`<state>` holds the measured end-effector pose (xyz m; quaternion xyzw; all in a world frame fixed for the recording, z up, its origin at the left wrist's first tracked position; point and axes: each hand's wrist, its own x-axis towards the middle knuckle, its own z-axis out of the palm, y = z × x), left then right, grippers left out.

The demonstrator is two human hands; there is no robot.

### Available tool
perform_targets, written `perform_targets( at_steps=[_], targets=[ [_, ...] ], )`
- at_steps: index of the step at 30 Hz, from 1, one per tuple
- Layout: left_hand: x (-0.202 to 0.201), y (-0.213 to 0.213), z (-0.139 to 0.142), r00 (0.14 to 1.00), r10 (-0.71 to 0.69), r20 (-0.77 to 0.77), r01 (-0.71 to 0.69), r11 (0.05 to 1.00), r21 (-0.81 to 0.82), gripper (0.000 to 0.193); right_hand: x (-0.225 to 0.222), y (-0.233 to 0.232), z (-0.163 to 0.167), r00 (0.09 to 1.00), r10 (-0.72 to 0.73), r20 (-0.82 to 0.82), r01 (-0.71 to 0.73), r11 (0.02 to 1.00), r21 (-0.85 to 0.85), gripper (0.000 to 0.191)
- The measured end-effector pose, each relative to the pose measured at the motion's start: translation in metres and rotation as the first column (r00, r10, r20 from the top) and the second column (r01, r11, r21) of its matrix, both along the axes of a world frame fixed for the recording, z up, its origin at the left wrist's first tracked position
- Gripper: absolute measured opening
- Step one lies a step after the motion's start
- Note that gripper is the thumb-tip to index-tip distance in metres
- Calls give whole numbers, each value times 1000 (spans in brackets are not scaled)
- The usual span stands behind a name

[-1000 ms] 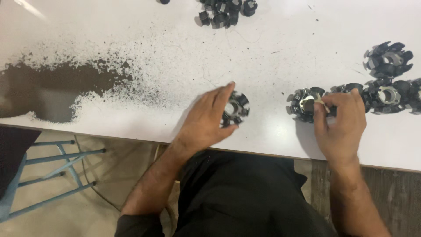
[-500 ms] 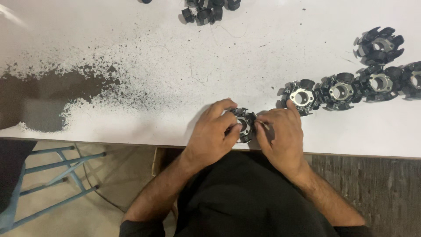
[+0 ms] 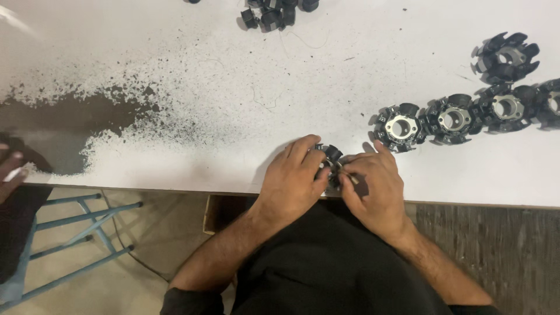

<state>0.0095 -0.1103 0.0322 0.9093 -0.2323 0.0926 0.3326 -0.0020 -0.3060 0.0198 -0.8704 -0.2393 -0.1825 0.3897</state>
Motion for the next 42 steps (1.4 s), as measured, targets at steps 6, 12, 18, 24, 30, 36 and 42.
perform_targets(
  at_steps=[6, 12, 18, 24, 30, 36, 42],
  targets=[
    [6, 3, -13, 999, 28, -26, -29, 998, -64, 22, 2, 4, -1, 1000, 7, 20, -7, 1000, -17, 26],
    [10, 6, -7, 997, 22, -73, -28, 997, -73, 19, 2, 7, -2, 999, -15, 37, 17, 999, -51, 28],
    [8, 6, -10, 1000, 24, 15, -23, 998, -62, 20, 0, 10, -2, 998, -45, 46, 48, 997, -68, 28],
    [7, 9, -12, 997, 38, 61, -32, 995, -97, 18, 4, 9, 2, 1000, -14, 25, 17, 996, -83, 25],
    [4, 0, -17, 999, 51, -10, -52, 989, -138, 14, 9, 8, 5, 1000, -5, -12, 4, 997, -83, 23],
    [8, -5, -28, 992, 122, 14, -119, 985, -127, 11, 7, 5, 3, 1000, 6, -25, -8, 998, -57, 22],
    [5, -8, -37, 989, 124, 75, -116, 987, -111, 12, 6, 7, 3, 1000, 8, 26, -6, 996, -94, 26]
  ],
)
